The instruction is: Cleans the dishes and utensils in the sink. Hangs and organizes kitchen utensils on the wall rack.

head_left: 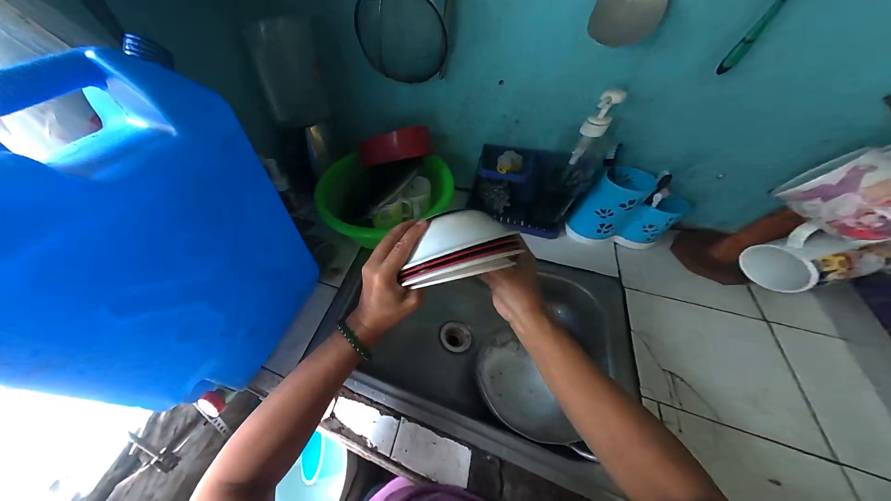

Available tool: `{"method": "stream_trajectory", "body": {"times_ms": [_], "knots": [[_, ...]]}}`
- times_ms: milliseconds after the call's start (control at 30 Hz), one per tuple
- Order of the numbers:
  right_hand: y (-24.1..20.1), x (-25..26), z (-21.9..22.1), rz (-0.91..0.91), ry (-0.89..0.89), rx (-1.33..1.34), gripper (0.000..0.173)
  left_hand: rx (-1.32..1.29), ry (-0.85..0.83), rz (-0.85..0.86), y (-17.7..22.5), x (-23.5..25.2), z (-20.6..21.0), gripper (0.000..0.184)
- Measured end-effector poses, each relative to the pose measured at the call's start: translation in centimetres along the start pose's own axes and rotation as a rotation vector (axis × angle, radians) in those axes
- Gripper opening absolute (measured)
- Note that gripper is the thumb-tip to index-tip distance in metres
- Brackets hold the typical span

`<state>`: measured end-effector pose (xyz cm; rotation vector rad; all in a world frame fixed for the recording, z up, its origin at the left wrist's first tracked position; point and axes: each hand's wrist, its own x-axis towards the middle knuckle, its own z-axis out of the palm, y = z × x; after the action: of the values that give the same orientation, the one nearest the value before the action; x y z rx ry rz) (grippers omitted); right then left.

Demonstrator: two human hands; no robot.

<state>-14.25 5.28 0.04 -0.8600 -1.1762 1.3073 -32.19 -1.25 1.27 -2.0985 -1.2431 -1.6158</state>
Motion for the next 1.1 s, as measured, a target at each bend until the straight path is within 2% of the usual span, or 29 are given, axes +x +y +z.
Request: {"method": "stream_trajectory", "body": {"times_ms": [100,300,400,467,667,733,800,900,967,1000,1033,1100], "knots": [[0.7,0.2,0.1,0.065,-0.005,0.035,0.036,0.069,-0.078,-0.025,0.1,0.2,-0.5,0.066],[3.2,0.2,0.0,-0.086,-0.061,0.043,0.047,0.019,-0.155,0.017,-0.5,-0.5,-0.7,0.063],[4.8,-0.1,0.0,-0.022,-0.040,0.035,0.049,-0.028,-0.190,-0.060,-0.9,-2.3,-0.2,0.067],[5.2,-0.3,0.0,0.012,-0.031,0.029,0.050,-0.019,-0.183,-0.080,-1.2,-3.0,0.0,0.069],[3.3,-0.1,0.6,-0.093,-0.033,-0.016,0.052,0.026,-0.098,0.035,-0.7,-1.5,-0.9,0.062],[3.3,0.1,0.4,-0.079,-0.108,-0.061,0.062,-0.009,-0.042,-0.027,-1.1,-2.1,-0.7,0.055],[3.4,0.5,-0.1,0.004,-0.243,-0.115,0.074,-0.057,0.023,-0.161,-1.9,-3.5,-0.4,0.049],[2.2,2.5,-1.6,0.178,-0.621,-0.278,0.092,-0.132,0.092,-0.472,-2.3,-5.7,-0.5,0.044],[0.8,5.8,-2.3,0.168,-0.871,-0.436,0.105,-0.172,0.137,-0.655,-1.9,-6.3,-1.0,0.047],[0.1,7.6,-2.0,0.115,-0.891,-0.519,0.103,-0.182,0.160,-0.693,-1.9,-6.5,-1.2,0.049],[-0.2,9.6,-1.1,0.027,-0.830,-0.606,0.098,-0.184,0.177,-0.701,-1.8,-6.5,-1.4,0.050],[-0.2,13.4,1.9,-0.176,-0.593,-0.799,0.080,-0.182,0.182,-0.670,-1.9,-6.7,-1.7,0.049]]}}
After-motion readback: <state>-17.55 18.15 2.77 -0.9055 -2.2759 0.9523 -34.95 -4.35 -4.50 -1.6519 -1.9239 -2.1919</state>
